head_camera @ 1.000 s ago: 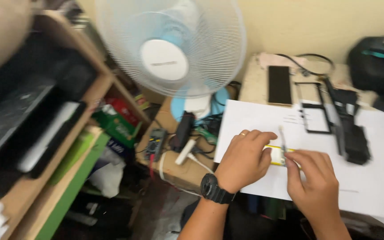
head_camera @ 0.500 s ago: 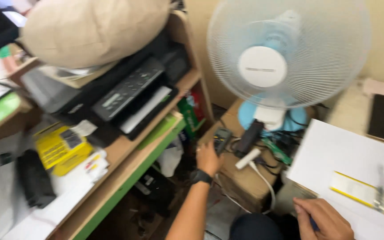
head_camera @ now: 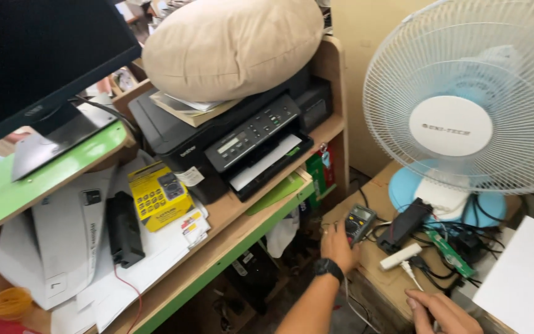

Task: The person handles a disassembled electronic device, likely a phone, and uses a multimeter to test its internal components. They connect the multimeter probes to the device's circuit board and battery, adjusting the multimeter dial and observing the readings.

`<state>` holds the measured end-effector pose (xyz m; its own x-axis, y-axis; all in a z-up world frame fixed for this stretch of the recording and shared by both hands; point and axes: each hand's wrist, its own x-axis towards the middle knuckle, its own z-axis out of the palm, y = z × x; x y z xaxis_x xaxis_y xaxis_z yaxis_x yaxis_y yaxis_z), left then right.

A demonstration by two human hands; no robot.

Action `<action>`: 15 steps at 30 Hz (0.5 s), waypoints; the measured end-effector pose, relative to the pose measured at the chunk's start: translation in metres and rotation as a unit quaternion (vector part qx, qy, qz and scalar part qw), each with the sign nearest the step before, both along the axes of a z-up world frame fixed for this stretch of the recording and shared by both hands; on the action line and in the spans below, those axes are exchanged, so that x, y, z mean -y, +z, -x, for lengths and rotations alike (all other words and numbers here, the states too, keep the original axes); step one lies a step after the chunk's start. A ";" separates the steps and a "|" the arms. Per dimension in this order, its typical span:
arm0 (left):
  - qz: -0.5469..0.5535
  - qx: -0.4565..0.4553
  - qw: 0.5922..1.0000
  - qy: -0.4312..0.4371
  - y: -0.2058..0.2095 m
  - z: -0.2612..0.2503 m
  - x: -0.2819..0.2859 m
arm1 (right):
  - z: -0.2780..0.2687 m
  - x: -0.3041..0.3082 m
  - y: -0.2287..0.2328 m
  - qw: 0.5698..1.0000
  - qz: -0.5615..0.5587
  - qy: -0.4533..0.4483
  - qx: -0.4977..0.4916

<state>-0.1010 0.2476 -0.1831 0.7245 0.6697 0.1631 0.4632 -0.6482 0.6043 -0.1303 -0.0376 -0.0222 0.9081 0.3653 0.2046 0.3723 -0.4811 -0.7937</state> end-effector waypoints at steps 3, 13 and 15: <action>0.040 0.030 0.998 0.034 0.008 0.026 0.025 | -0.006 -0.004 -0.004 0.996 0.063 0.001 -0.066; 0.255 0.252 0.925 0.126 0.056 0.102 0.139 | -0.002 -0.002 -0.044 0.995 -0.074 0.018 0.058; 0.214 0.276 0.929 0.120 0.037 0.097 0.157 | -0.011 0.002 -0.064 0.976 -0.159 0.139 0.055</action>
<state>-0.1978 0.0901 -0.1465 0.4312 0.8900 0.1481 0.1057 -0.2128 0.9714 -0.1196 -0.0396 -0.0864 0.7494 0.4970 0.4375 0.5443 -0.0862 -0.8344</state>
